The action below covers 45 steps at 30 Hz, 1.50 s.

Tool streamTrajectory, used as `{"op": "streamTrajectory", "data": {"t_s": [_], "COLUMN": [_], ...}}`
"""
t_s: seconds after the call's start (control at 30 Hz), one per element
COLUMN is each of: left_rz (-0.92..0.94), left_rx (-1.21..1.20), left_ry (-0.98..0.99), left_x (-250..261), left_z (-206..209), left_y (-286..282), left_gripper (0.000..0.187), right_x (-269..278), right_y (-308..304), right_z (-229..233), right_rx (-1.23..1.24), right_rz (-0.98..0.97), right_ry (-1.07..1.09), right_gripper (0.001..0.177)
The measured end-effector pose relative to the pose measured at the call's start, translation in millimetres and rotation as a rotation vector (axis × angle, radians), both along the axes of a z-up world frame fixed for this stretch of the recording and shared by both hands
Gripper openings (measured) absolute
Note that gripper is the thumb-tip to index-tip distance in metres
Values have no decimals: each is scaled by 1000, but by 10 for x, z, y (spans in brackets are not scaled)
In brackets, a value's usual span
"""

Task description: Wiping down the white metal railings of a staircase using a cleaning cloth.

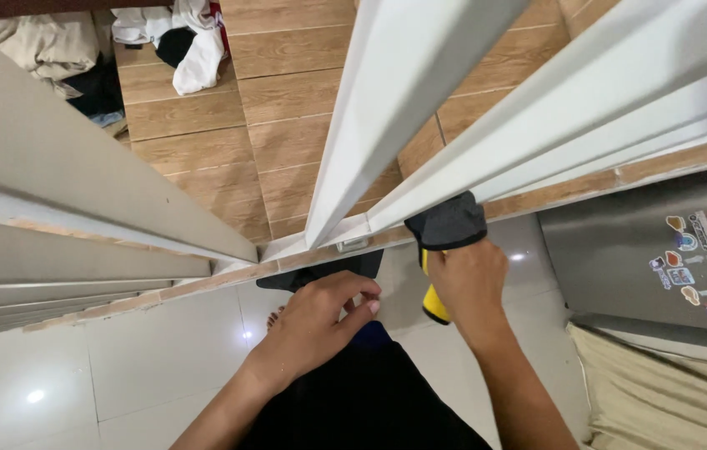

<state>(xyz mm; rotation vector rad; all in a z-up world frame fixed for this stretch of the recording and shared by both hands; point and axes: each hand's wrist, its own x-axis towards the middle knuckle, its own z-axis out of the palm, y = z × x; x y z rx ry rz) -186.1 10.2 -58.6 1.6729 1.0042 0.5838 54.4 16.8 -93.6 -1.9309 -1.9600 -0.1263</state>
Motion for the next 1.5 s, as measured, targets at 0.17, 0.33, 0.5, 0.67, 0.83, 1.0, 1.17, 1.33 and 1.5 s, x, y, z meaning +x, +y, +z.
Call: {"op": "streamTrajectory", "data": {"t_s": [0.17, 0.33, 0.5, 0.67, 0.83, 1.0, 1.17, 1.33, 1.5], "left_rz": [-13, -25, -8, 31, 48, 41, 62, 48, 49], "left_rx": [45, -34, -180, 65, 67, -9, -24, 53, 2], "left_ry": [-76, -22, -55, 62, 51, 54, 111, 97, 125], "left_x": [65, 136, 175, 172, 178, 125, 141, 144, 113], "left_z": [-88, -14, -23, -209, -94, -94, -111, -132, -152], "left_y": [-11, 17, 26, 82, 86, 11, -46, -63, -84], "left_gripper": [20, 21, 22, 19, 21, 21, 20, 20, 20], "right_x": [-346, -171, -213, -254, -217, -198, -205, -221, -274], "right_y": [55, -87, -191, 82, -117, -168, 60, -160, -200], "right_z": [-250, -502, -431, -503, -462, -471, -595, -566, -570], "right_rx": [-150, -247, -212, -124, -474, -261, -298, -507, -517], "right_rz": [73, 123, 268, 404, 103, 256, 280, 120, 50], "right_ry": [121, 335, 702, 896, 752, 636, 1001, 1237, 1351], "right_gripper": [20, 15, 24, 29, 19, 20, 19, 19, 23]}}
